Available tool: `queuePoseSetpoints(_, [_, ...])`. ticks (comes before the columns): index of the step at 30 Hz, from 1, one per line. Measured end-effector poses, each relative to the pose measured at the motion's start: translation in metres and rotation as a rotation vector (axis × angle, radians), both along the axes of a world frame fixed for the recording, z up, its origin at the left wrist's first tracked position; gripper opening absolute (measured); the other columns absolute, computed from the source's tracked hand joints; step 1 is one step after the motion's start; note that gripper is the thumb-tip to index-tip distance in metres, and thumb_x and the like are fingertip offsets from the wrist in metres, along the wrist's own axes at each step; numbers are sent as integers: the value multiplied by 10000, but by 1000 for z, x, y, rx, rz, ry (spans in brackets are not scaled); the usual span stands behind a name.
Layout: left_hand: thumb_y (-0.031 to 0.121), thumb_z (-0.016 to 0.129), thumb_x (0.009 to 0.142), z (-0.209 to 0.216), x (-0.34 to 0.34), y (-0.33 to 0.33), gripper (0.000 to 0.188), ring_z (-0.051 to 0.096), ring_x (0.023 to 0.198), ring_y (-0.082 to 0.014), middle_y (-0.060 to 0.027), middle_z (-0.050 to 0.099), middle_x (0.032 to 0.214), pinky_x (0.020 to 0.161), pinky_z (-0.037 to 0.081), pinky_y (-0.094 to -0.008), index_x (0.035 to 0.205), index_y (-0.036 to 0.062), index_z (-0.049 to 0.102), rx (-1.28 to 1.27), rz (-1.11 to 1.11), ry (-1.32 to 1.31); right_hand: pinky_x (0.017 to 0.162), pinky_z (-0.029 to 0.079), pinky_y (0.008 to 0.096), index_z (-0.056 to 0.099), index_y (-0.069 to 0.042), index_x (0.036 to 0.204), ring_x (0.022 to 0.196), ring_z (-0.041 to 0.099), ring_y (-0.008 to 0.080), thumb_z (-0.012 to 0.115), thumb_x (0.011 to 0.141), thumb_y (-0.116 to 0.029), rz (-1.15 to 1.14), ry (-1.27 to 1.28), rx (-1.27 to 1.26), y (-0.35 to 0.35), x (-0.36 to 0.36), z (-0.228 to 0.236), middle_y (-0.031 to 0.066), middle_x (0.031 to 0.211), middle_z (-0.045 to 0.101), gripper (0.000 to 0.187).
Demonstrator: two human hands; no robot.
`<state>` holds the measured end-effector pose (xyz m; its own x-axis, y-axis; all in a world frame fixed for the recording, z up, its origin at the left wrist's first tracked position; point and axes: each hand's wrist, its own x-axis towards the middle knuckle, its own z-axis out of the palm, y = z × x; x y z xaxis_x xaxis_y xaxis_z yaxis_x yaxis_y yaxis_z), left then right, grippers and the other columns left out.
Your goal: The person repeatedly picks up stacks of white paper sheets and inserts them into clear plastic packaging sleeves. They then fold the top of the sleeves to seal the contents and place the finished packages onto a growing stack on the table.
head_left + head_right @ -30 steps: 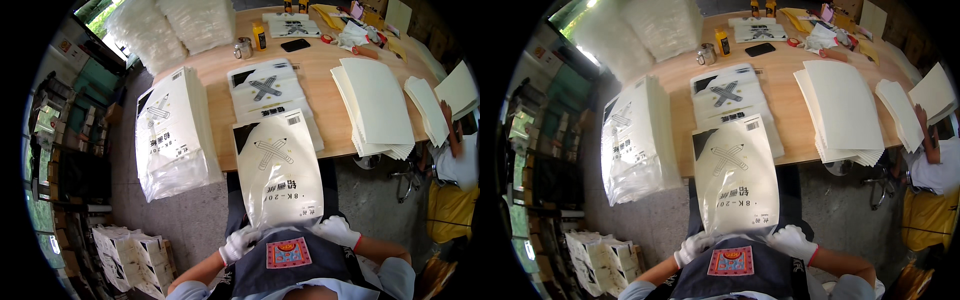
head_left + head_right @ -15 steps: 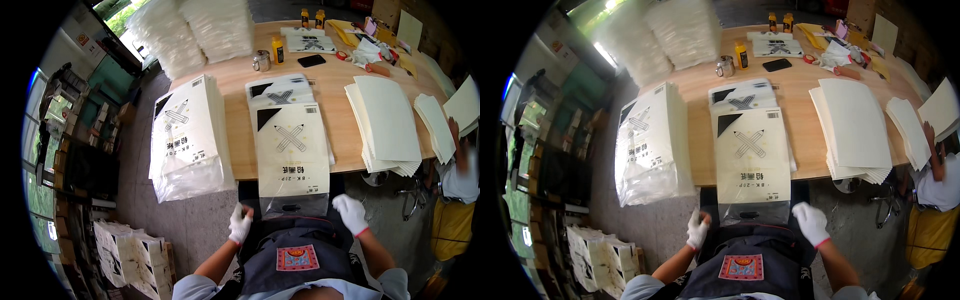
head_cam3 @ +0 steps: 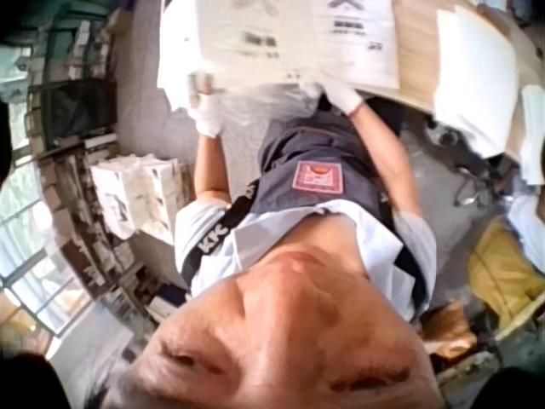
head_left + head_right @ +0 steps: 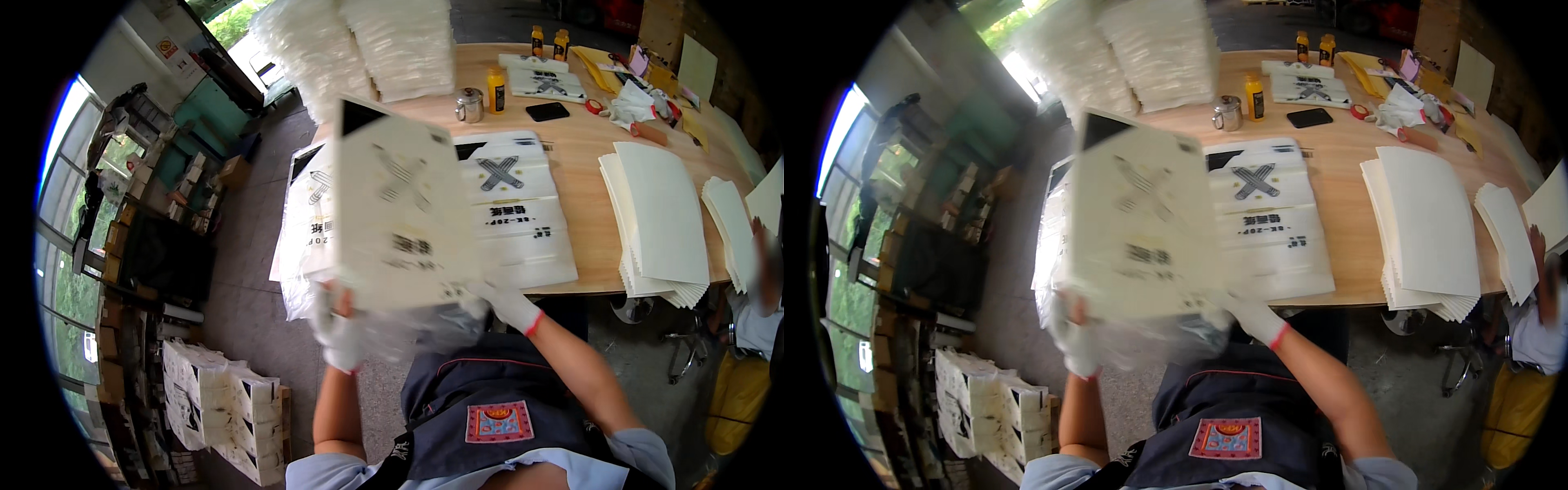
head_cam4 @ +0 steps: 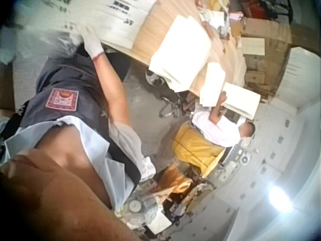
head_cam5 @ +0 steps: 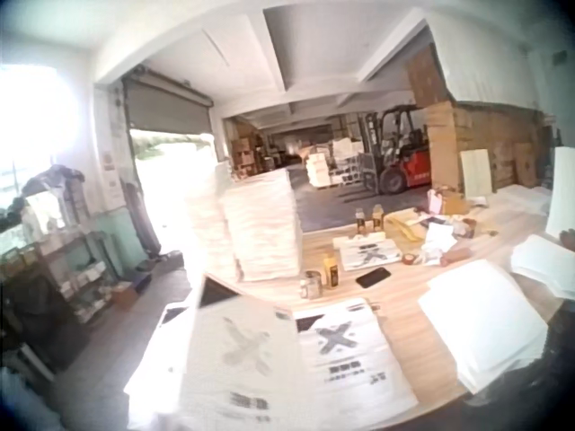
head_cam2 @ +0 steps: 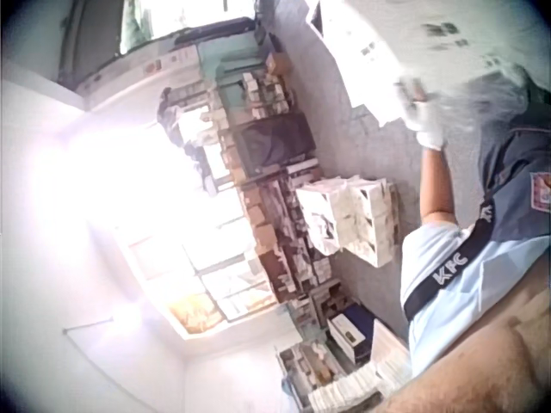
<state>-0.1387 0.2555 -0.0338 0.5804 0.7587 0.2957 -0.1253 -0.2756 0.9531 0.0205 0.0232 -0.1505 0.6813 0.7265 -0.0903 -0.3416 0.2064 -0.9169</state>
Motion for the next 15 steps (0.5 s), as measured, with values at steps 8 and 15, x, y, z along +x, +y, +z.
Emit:
queuePoseSetpoints(8, [308,522,945,-29,-16,204,442,603,1000,-218,-134,642,1123,852,467,-316,1275,14,525,529,312,666,587,411,362,567,-1,716,591,517,176,652,830,-423,-25,-350,-466,148,18,95,109,634,571,446])
queuePoseSetpoints(15, [243,429,962,-190,-31,154,384,552,1016,-184,-77,557,1192,864,447,-332,1280,49,523,-698,359,-533,607,503,247,633,-42,1001,669,605,103,640,893,-252,495,123,-182,50,-51,43,63,851,672,236])
